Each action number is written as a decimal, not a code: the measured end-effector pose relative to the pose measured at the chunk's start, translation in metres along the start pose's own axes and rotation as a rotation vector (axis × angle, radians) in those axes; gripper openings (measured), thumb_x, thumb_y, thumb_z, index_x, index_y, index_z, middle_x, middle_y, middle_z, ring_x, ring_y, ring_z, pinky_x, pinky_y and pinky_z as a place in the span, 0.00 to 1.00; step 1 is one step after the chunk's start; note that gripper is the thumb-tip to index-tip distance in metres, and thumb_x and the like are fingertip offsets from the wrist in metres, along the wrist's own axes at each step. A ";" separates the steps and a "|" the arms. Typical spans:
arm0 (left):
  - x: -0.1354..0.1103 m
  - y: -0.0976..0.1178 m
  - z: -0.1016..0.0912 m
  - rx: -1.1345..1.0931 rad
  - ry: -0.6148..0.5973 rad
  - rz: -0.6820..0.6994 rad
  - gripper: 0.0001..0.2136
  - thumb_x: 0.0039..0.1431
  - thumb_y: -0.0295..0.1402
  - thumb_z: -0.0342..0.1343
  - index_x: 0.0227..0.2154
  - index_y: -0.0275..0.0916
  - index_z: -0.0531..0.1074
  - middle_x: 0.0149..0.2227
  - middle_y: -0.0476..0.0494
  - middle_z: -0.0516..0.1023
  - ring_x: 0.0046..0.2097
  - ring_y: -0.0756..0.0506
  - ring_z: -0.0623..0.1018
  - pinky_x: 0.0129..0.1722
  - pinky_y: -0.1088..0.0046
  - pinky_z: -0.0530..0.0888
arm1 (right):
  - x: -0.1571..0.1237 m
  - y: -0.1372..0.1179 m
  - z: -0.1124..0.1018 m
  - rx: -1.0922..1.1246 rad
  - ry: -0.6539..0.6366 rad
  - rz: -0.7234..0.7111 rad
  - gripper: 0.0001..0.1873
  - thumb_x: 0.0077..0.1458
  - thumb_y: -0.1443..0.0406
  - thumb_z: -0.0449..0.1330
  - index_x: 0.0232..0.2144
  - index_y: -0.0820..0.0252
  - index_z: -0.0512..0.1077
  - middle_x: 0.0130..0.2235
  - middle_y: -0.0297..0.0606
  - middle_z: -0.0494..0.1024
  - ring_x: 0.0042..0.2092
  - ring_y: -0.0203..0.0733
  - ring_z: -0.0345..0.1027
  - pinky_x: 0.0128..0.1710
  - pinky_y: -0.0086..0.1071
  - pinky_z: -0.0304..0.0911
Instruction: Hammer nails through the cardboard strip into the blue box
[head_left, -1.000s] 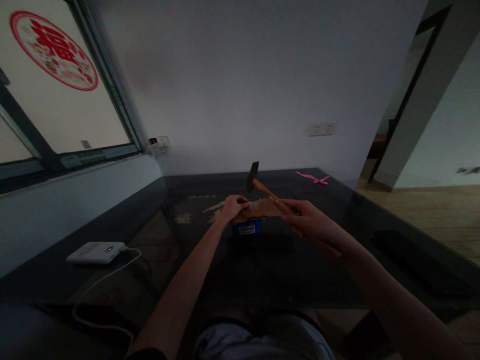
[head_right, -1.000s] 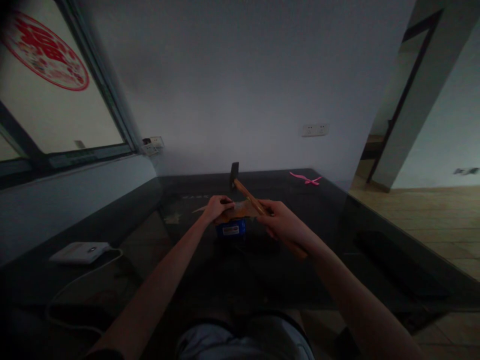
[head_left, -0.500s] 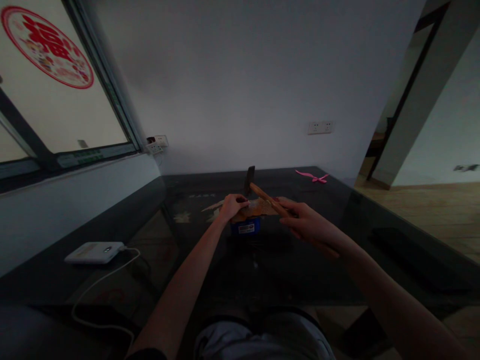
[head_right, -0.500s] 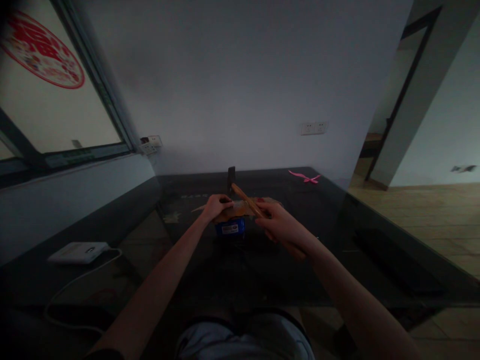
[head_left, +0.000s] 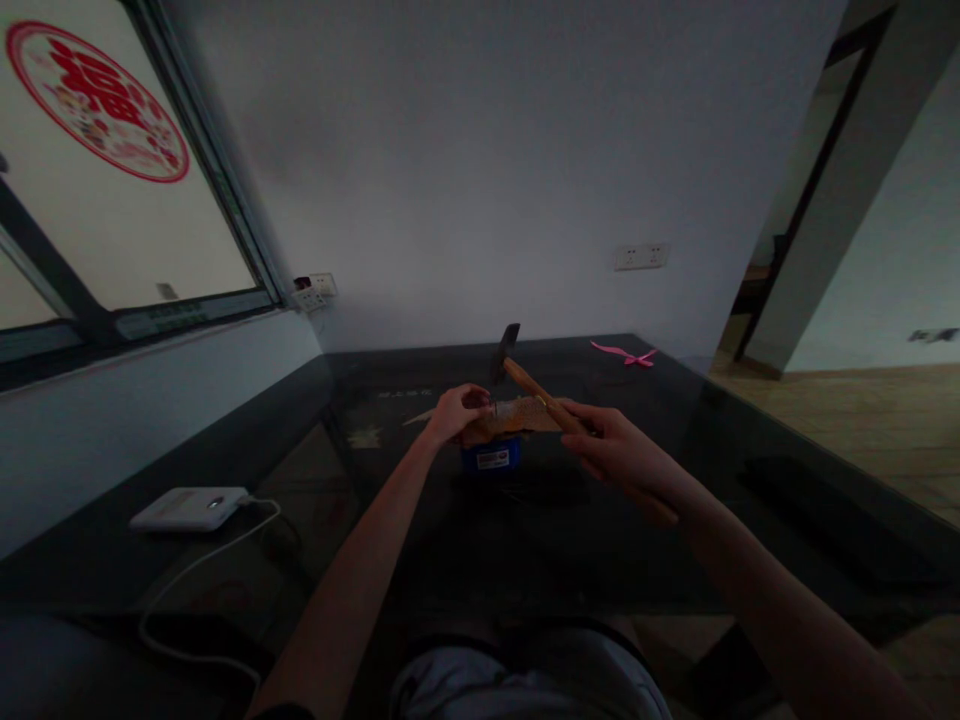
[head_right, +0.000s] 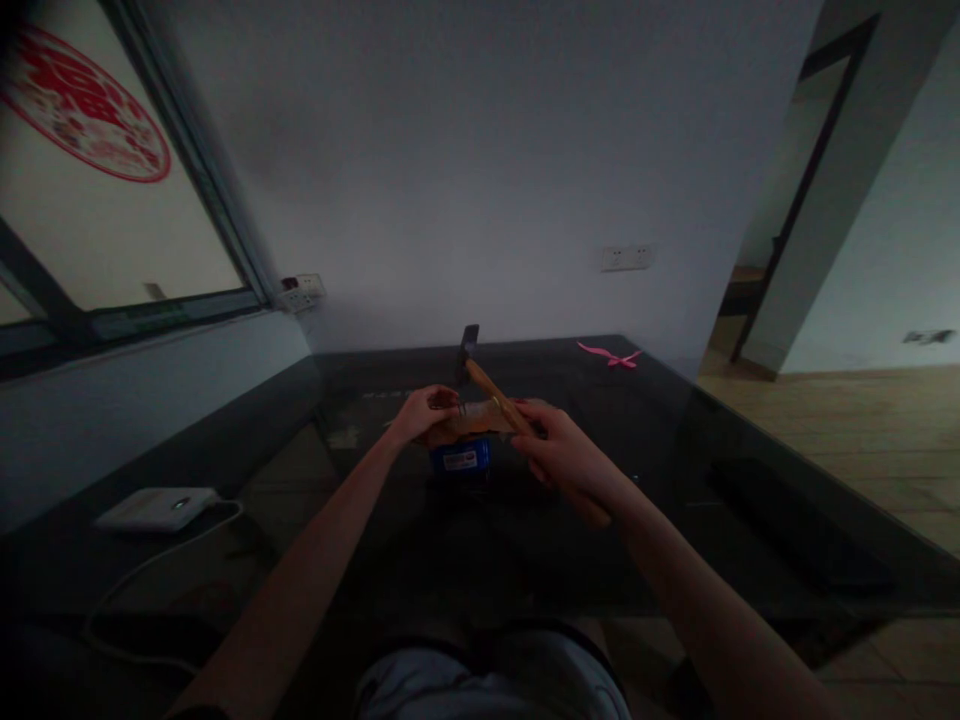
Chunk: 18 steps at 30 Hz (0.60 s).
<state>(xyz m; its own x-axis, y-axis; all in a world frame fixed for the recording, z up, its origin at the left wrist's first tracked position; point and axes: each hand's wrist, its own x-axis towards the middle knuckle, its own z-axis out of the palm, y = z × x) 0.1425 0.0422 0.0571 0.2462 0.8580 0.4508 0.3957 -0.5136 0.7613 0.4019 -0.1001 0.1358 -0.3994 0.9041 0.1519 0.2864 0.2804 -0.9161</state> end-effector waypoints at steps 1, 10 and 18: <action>-0.002 -0.002 -0.001 0.006 0.025 -0.002 0.15 0.44 0.32 0.62 0.37 0.32 0.73 0.36 0.40 0.78 0.37 0.47 0.77 0.40 0.70 0.74 | 0.001 0.001 0.001 -0.001 0.001 -0.006 0.30 0.48 0.64 0.55 0.55 0.69 0.61 0.20 0.26 0.62 0.16 0.29 0.55 0.13 0.24 0.52; -0.008 -0.003 0.002 0.124 0.174 -0.084 0.10 0.46 0.34 0.60 0.32 0.34 0.74 0.33 0.42 0.79 0.34 0.47 0.77 0.35 0.72 0.73 | 0.014 0.010 0.015 0.010 -0.090 -0.067 0.24 0.50 0.66 0.54 0.51 0.65 0.65 0.21 0.27 0.64 0.16 0.28 0.56 0.13 0.23 0.53; -0.009 0.001 0.000 0.207 0.178 -0.131 0.10 0.47 0.34 0.60 0.31 0.33 0.76 0.32 0.41 0.79 0.34 0.45 0.78 0.34 0.71 0.72 | 0.020 0.011 0.021 0.003 -0.110 0.068 0.28 0.49 0.67 0.54 0.54 0.65 0.61 0.19 0.25 0.63 0.15 0.28 0.56 0.13 0.22 0.54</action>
<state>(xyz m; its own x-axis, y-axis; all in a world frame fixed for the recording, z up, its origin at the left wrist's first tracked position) 0.1408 0.0334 0.0538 0.0293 0.8957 0.4437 0.5905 -0.3736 0.7154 0.3786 -0.0859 0.1210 -0.4719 0.8803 0.0479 0.3138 0.2185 -0.9240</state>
